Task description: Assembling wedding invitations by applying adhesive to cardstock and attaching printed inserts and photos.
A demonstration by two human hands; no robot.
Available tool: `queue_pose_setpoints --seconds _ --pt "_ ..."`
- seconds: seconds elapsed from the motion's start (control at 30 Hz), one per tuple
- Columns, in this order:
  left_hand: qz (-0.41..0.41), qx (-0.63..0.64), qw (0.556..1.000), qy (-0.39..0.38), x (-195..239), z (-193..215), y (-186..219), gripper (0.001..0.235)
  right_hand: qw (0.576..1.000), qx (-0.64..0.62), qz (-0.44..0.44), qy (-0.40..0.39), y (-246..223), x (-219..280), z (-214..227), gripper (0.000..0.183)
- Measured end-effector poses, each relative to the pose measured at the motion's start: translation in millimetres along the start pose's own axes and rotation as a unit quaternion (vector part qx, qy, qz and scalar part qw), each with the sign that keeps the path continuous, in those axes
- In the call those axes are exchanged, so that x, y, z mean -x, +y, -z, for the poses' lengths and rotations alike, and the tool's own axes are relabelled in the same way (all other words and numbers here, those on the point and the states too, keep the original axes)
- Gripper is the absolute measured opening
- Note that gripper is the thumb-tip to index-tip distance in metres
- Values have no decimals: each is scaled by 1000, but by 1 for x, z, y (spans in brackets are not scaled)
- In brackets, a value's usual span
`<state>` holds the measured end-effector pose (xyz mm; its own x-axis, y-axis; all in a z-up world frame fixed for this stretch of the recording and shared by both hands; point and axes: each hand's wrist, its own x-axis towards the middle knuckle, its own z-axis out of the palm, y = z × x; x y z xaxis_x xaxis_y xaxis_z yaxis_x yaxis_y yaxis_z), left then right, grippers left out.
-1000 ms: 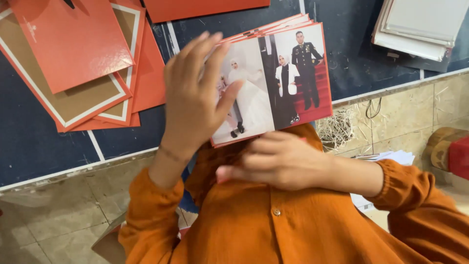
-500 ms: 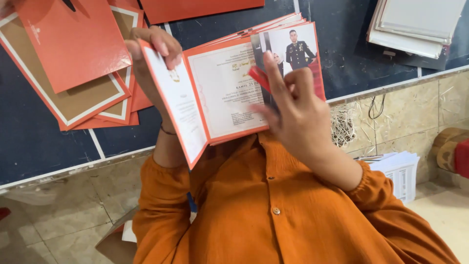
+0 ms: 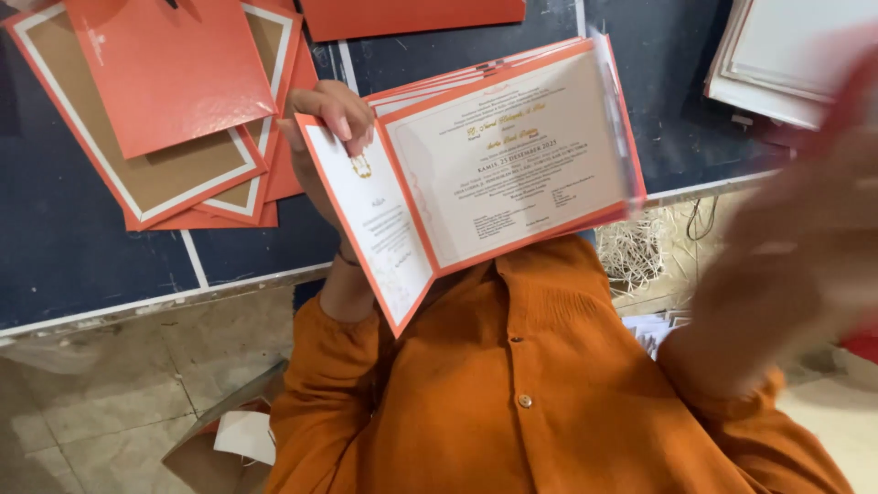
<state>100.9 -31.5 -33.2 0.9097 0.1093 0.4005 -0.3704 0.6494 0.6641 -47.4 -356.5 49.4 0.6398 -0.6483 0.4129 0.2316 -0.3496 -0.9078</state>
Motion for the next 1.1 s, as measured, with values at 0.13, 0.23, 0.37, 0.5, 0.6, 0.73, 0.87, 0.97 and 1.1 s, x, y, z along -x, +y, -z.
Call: queue_pose_setpoints --seconds 0.13,0.23,0.37,0.5,0.6,0.73,0.87,0.97,1.1 --pt "-30 20 998 41 6 -7 0 37 893 29 50 -447 -58 68 -140 26" --pt "-23 3 998 50 7 -9 5 34 746 345 340 -457 -24 87 -174 49" --pt "-15 -1 999 31 6 5 -3 29 694 483 381 -374 18 71 -180 64" --pt "-17 18 1000 -10 1 13 -4 34 712 511 332 -349 41 16 -139 66" --pt "-7 1 1000 -11 1 10 -3 39 703 604 253 -277 44 2 -117 50" --pt "-11 -69 997 28 2 -20 10 34 672 539 382 -335 10 55 -108 53" --pt "-29 -226 973 45 1 -52 21 37 704 291 400 -510 -42 102 -93 39" --pt "-61 -241 968 26 0 -55 20 33 737 331 386 -446 -33 79 -71 37" --pt "-22 -265 964 33 2 -53 21 36 757 407 388 -333 -11 57 -29 28"
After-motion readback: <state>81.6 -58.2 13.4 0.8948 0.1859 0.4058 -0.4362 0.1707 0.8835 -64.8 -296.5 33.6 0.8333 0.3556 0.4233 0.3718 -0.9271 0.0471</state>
